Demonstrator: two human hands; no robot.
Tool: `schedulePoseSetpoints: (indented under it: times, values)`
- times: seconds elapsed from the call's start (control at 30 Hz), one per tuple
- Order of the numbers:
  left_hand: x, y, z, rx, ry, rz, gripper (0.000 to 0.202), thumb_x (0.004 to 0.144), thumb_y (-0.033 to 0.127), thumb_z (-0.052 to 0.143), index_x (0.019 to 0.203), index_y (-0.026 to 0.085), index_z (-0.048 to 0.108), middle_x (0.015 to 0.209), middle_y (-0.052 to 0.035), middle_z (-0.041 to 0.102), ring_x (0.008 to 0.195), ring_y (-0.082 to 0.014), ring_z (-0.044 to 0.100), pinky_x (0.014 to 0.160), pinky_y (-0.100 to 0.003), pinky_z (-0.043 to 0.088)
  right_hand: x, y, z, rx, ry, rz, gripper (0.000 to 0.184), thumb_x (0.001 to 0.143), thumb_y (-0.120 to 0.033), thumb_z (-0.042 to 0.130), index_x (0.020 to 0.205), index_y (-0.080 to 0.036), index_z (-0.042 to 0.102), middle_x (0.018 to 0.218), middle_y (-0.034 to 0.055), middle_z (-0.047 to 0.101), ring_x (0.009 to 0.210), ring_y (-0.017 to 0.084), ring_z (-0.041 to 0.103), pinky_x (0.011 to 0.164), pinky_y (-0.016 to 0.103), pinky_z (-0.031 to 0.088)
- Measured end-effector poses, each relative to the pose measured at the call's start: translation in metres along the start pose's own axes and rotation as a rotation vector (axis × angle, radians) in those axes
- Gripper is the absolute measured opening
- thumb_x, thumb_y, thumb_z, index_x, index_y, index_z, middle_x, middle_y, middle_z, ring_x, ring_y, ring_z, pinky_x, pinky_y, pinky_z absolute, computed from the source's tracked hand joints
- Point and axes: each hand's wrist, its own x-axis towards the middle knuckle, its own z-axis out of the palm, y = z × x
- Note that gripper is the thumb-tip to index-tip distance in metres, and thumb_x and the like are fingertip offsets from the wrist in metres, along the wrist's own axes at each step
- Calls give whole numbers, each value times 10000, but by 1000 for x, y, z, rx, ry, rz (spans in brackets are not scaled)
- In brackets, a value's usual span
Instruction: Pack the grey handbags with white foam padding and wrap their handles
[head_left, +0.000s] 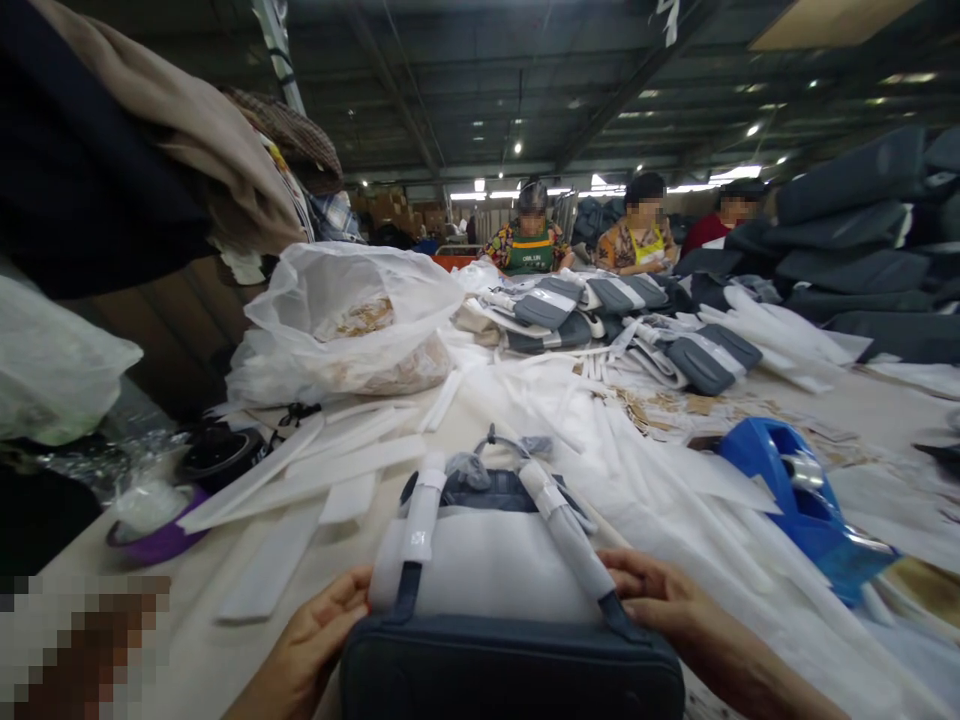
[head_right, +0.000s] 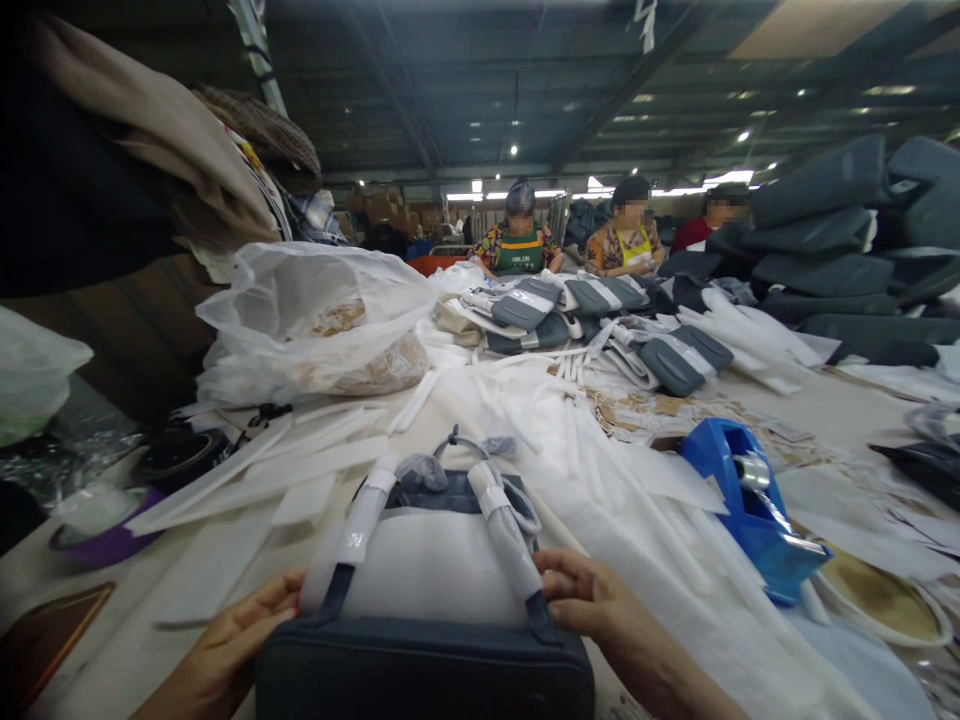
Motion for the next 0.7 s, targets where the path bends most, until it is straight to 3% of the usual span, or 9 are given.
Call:
schedulePoseSetpoints:
  times: [0.07,0.17,0.27,0.33,0.4,0.5,0.7]
  values:
    - [10,5,-8,67,-144,-18,360,714,319,743,1052,212,682,883,-42,724,737,-181,659,748,-264,484,6,-6,0,-131,-27,26,384,605,-259,798,949,-141,677,750,12,663,653,108,579,596,180,407]
    - [26,17,-12,189,-308,-38,339,699,318,749,1008,187,705,846,-47,722,781,-196,651,740,-259,473,14,-12,6,-259,-41,89,266,522,-218,831,733,-126,696,660,-16,629,579,81,522,541,160,373]
    - [38,26,-10,304,-361,-22,281,636,287,762,881,151,739,779,-41,717,738,-197,633,687,-242,457,17,-6,8,-217,-31,71,185,530,-215,812,659,-148,698,604,-34,606,536,80,497,511,162,370]
    - [43,26,-7,359,-316,28,192,630,251,740,790,145,748,714,-29,704,686,-186,616,650,-233,442,17,3,2,-247,-9,-82,107,613,-233,766,700,-190,723,635,-29,627,567,110,534,537,184,412]
    - [47,23,-5,422,-256,118,134,662,240,697,746,149,748,685,-25,688,666,-183,599,628,-233,438,18,12,-6,-413,6,-353,51,697,-254,714,734,-236,744,667,-14,650,622,159,585,601,227,468]
    - [56,16,-4,533,-208,292,115,687,218,635,682,163,736,651,-18,659,622,-174,566,613,-239,451,23,21,-18,-716,28,-670,134,793,-312,637,739,-267,752,673,21,673,645,213,627,647,276,509]
    - [76,5,-3,679,-253,393,152,722,225,599,652,182,727,610,-15,643,664,-196,592,689,-265,500,35,24,-26,-964,89,-772,231,852,-343,556,693,-231,680,664,38,672,584,186,623,569,232,501]
